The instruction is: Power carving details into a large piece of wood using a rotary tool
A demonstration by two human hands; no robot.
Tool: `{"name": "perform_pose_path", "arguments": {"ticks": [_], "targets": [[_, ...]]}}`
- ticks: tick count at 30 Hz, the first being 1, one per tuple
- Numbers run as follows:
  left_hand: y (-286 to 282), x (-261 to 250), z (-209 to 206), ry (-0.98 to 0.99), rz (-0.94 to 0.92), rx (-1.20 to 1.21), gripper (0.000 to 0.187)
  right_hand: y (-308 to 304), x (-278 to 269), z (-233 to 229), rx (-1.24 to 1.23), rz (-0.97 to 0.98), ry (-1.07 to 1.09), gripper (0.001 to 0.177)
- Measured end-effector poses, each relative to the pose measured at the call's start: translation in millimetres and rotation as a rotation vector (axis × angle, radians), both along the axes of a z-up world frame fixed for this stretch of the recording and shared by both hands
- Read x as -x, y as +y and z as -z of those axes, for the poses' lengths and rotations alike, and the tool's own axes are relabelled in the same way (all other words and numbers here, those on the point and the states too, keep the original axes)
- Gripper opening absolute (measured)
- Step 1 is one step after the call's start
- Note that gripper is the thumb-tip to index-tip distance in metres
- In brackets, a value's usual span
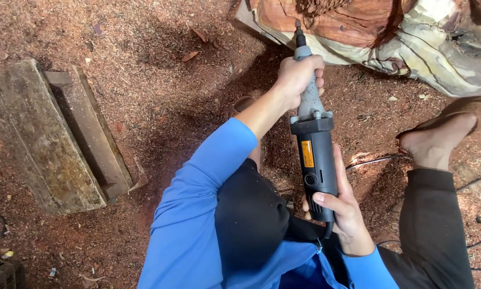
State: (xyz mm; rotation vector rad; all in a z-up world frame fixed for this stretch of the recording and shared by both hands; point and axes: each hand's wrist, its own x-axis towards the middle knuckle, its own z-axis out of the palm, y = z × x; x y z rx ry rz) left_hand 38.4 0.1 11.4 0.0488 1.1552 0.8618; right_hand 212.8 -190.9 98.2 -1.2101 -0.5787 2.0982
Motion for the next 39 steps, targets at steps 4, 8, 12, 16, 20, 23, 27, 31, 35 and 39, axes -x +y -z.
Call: {"name": "perform_pose_path", "arguments": {"ticks": [4, 8, 12, 16, 20, 23, 27, 31, 35, 39], "targets": [[0, 0, -2, 0.003, 0.002, 0.009, 0.005, -1, 0, 2, -0.008, 0.000, -0.004, 0.122], [-1, -1, -2, 0.015, 0.012, 0.017, 0.007, -3, 0, 2, -0.009, -0.007, -0.019, 0.123], [-3, -4, 0, 0.019, 0.019, 0.001, 0.007, -6, -1, 1, -0.010, -0.006, -0.027, 0.122], [-4, -7, 3, 0.016, 0.024, -0.004, 0.006, -7, -2, 1, -0.008, 0.005, -0.025, 0.123], [-5, -9, 1, 0.023, 0.012, -0.004, 0.006, -8, -2, 0, -0.023, 0.002, -0.009, 0.121], [-6, -11, 2, 0.037, 0.016, 0.004, 0.007, -9, -3, 1, -0.024, 0.006, -0.006, 0.121], [-6, -13, 2, 0.030, 0.021, 0.012, 0.007, -10, -7, 3, -0.006, 0.009, -0.024, 0.122], [-8, -15, 7, 0.015, 0.019, -0.004, 0.007, -11, -11, 5, 0.005, 0.018, -0.023, 0.120], [-8, -18, 8, 0.037, 0.030, 0.010, 0.006, -13, -12, 6, 0.003, 0.019, -0.002, 0.121], [-8, -21, 8, 0.034, 0.024, 0.028, 0.005, -14, -16, 8, 0.018, 0.028, 0.014, 0.121]]}}
